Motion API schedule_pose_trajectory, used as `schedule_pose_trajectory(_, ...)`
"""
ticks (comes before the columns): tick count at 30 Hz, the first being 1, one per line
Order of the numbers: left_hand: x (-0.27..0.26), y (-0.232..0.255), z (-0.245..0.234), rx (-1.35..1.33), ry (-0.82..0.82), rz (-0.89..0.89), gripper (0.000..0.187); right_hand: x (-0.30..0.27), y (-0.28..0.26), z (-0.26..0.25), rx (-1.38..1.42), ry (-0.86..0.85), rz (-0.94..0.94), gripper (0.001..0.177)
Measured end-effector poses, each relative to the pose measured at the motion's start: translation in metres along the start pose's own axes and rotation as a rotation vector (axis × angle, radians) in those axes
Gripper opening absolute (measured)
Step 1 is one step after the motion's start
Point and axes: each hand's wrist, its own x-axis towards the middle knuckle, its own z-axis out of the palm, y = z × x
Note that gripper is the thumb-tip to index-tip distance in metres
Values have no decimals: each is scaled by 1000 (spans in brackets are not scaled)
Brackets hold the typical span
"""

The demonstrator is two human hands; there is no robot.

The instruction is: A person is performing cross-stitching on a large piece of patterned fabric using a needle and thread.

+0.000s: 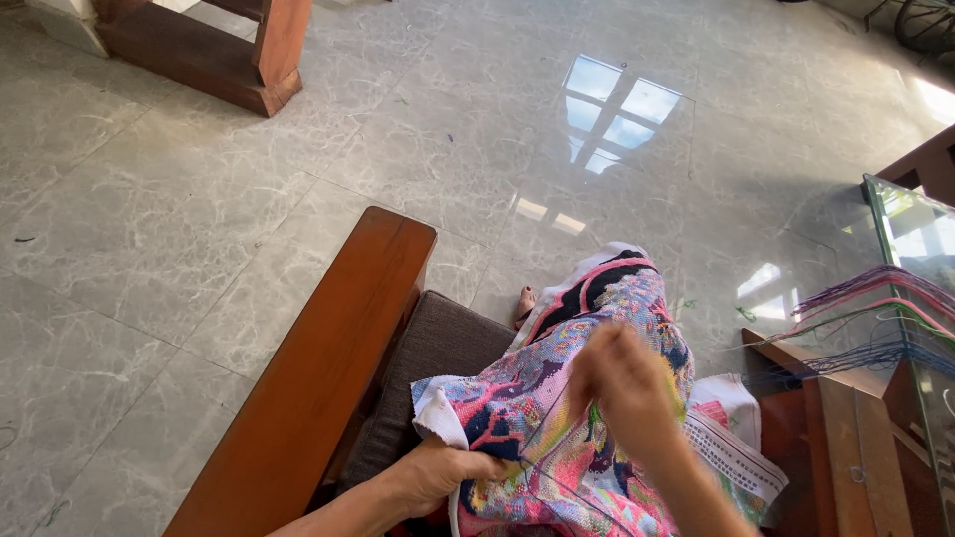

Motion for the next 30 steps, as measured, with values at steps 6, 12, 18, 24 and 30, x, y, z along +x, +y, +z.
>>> schedule_pose_trajectory(6, 20, -8, -23, 65, 156, -46, 21, 150, 17, -211, 224, 883, -501, 18)
schedule_pose_trajectory(12, 11, 4, -12, -57, 137, -225, 11, 40, 86, -110, -89, -163, -368, 15)
schedule_pose_trajectory(18, 9, 1, -10, -193, -29, -259, 18, -23, 63, 1, -510, -375, -806, 18)
schedule_pose_trajectory(24, -3, 15, -2, -158, -43, -200, 51, -10, 37, -18, -216, -437, -360, 9)
schedule_pose_trajectory(30, 5, 4, -8, -111, -24, -251, 35, 37, 50, -69, -19, 145, -41, 11)
